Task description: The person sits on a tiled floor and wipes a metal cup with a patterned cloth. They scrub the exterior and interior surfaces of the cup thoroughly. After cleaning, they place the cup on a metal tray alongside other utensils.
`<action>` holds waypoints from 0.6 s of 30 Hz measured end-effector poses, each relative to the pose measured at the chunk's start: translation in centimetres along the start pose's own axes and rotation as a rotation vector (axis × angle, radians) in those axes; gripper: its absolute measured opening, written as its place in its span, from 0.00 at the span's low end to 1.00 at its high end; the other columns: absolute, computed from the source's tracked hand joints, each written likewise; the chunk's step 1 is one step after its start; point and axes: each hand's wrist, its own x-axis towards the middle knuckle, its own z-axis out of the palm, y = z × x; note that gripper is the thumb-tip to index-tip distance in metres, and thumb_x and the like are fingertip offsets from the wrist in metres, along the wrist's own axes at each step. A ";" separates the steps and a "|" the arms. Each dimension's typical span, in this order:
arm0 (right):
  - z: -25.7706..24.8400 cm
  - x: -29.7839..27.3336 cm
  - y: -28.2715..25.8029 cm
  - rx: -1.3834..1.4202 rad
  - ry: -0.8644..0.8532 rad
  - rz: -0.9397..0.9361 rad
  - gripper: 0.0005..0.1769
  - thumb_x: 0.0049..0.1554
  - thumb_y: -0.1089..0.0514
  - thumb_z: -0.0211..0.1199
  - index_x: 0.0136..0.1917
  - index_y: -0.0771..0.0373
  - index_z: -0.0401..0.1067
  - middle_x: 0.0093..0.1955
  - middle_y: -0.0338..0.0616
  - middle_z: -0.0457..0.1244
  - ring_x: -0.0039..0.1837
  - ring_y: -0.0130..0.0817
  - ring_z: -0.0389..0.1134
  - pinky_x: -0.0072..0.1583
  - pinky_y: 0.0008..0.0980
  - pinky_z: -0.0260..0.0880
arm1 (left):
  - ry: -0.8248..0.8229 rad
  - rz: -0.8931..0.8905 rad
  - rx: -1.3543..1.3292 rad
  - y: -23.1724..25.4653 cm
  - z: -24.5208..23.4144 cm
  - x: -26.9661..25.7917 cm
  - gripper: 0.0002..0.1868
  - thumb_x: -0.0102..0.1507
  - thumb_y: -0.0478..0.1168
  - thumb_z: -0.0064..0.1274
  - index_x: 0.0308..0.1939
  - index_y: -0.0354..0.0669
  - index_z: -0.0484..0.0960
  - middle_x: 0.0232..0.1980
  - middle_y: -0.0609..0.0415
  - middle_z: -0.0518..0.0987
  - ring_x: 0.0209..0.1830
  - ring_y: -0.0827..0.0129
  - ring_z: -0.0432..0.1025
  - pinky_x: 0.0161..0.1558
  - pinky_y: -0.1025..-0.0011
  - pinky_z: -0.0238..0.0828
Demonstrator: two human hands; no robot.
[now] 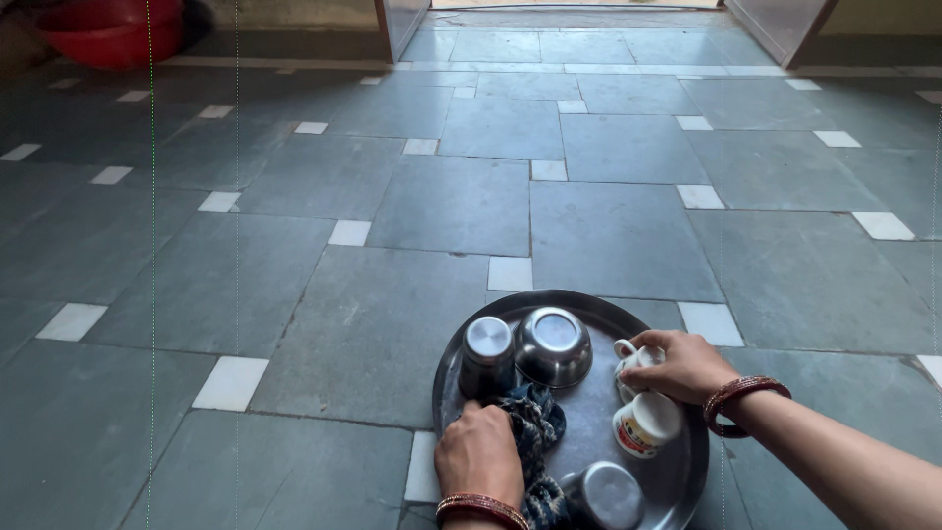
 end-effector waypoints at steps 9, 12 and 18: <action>-4.4 -3.8 0.5 0.365 0.004 0.030 0.38 0.47 0.41 0.73 0.68 0.54 0.71 0.58 0.49 0.72 0.58 0.39 0.77 0.55 0.36 0.83 | 0.016 -0.045 -0.136 1.0 -2.2 -2.9 0.13 0.66 0.33 0.48 0.47 0.54 0.86 0.56 0.53 0.78 0.55 0.59 0.76 0.58 0.64 0.74; -6.8 -5.4 0.5 0.518 0.003 -0.009 0.37 0.48 0.41 0.72 0.68 0.55 0.71 0.59 0.49 0.72 0.60 0.38 0.76 0.56 0.39 0.82 | 0.041 -0.075 -0.190 1.7 -2.9 -3.9 0.16 0.65 0.32 0.49 0.50 0.56 0.86 0.57 0.58 0.79 0.56 0.62 0.76 0.59 0.66 0.74; -8.7 -11.6 0.6 0.847 -0.052 -0.022 0.31 0.51 0.38 0.65 0.61 0.58 0.76 0.57 0.48 0.73 0.59 0.38 0.75 0.56 0.43 0.80 | 0.181 -0.037 -0.229 4.1 -5.0 -6.7 0.19 0.62 0.32 0.48 0.53 0.57 0.83 0.57 0.66 0.80 0.61 0.69 0.73 0.61 0.68 0.71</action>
